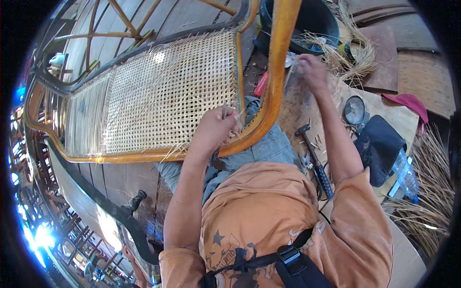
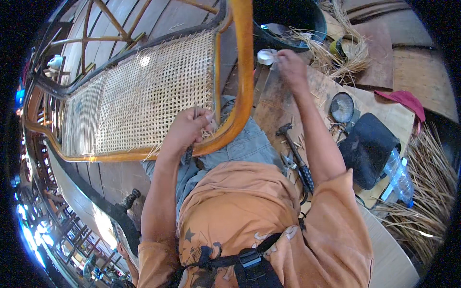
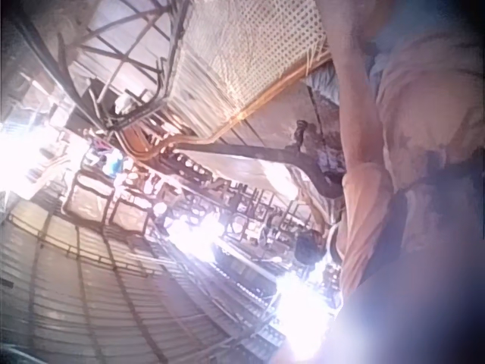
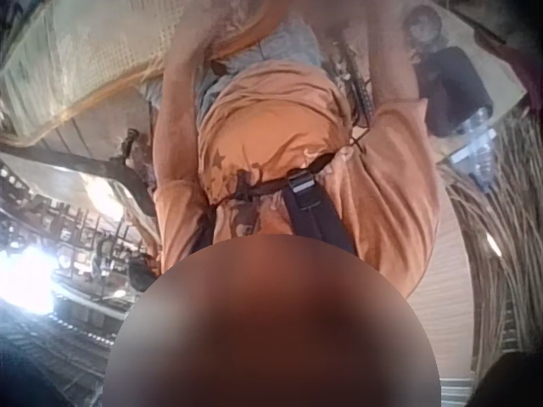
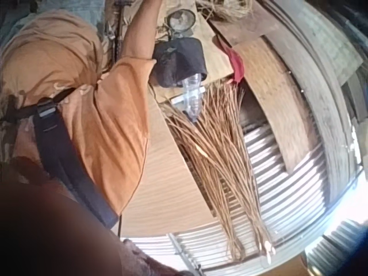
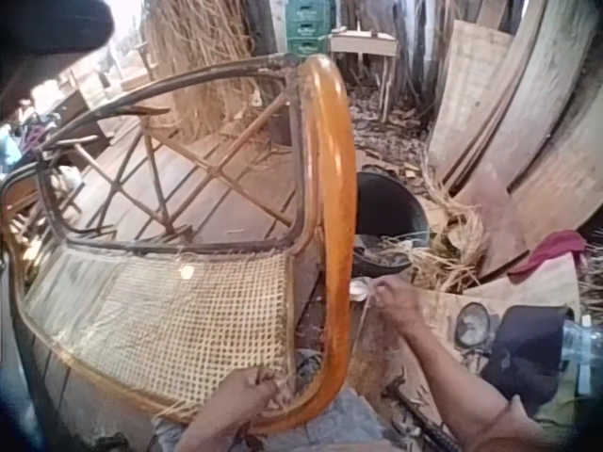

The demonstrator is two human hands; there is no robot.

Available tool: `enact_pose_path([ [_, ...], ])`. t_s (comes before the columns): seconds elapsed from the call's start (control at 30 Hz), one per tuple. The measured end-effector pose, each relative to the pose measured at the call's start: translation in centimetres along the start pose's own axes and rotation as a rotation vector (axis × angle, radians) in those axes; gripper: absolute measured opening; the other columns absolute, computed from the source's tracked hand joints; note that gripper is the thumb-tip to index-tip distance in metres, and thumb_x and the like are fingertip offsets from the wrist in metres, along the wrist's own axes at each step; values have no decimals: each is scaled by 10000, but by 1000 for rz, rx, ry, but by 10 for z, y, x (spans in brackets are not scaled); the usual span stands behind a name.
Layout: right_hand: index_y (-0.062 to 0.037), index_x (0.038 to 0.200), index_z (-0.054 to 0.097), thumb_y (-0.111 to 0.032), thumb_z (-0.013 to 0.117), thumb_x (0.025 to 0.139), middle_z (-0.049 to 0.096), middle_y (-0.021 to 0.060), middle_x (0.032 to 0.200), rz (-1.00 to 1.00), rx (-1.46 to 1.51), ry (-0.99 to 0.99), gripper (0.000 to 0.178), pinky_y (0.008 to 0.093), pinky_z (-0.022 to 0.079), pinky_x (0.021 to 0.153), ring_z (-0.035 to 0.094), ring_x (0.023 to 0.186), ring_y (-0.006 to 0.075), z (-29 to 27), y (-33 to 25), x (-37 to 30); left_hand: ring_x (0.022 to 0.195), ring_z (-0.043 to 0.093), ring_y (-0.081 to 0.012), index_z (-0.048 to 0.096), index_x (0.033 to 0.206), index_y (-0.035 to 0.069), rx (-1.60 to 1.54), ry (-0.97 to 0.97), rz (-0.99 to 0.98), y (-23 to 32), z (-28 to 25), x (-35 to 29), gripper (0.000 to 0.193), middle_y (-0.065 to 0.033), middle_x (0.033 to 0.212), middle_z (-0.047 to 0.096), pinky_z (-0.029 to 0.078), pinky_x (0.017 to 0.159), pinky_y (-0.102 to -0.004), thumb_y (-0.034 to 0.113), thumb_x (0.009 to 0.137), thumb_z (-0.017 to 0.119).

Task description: Manually weaving rattan or bamboo mesh onto a furniture frame.

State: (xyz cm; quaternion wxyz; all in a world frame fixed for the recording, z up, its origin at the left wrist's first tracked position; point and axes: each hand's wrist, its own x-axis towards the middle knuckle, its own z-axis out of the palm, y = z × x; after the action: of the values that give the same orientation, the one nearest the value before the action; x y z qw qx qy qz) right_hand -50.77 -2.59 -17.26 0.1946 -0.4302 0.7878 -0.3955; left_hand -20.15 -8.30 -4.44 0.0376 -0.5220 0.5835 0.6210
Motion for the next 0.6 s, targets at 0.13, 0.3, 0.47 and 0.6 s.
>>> enact_pose_path([
  [0.13, -23, 1022, 615, -116, 543, 889, 594, 18, 791, 347, 631, 137, 178, 218, 419, 545, 533, 637, 85, -63, -55, -48, 455, 449, -49, 585, 939, 7, -323, -67, -131, -10, -15, -1, 193, -14, 698, 587, 379, 424, -176, 190, 880, 568],
  [0.3, -17, 1031, 614, -88, 531, 904, 595, 23, 782, 335, 660, 84, 167, 201, 423, 539, 546, 625, 74, -89, -116, -120, 460, 438, -35, 572, 876, 73, -417, -147, -138, -13, -12, 0, 129, 7, 704, 593, 367, 415, -167, 201, 891, 571],
  [0.47, 5, 1005, 616, -40, 543, 884, 600, 16, 756, 350, 513, -199, 149, 212, 466, 535, 562, 598, 76, -37, -158, -138, 468, 441, -38, 573, 880, 78, -399, -159, -121, -18, -12, 3, 141, 9, 710, 596, 372, 438, -173, 218, 880, 594],
  [0.6, 22, 976, 611, -19, 538, 867, 608, 60, 731, 246, 400, -236, 137, 230, 469, 498, 564, 540, 94, -5, -154, -134, 478, 447, -38, 573, 887, 74, -429, -167, -101, -21, -13, 3, 164, 10, 720, 599, 372, 450, -173, 234, 875, 606],
])
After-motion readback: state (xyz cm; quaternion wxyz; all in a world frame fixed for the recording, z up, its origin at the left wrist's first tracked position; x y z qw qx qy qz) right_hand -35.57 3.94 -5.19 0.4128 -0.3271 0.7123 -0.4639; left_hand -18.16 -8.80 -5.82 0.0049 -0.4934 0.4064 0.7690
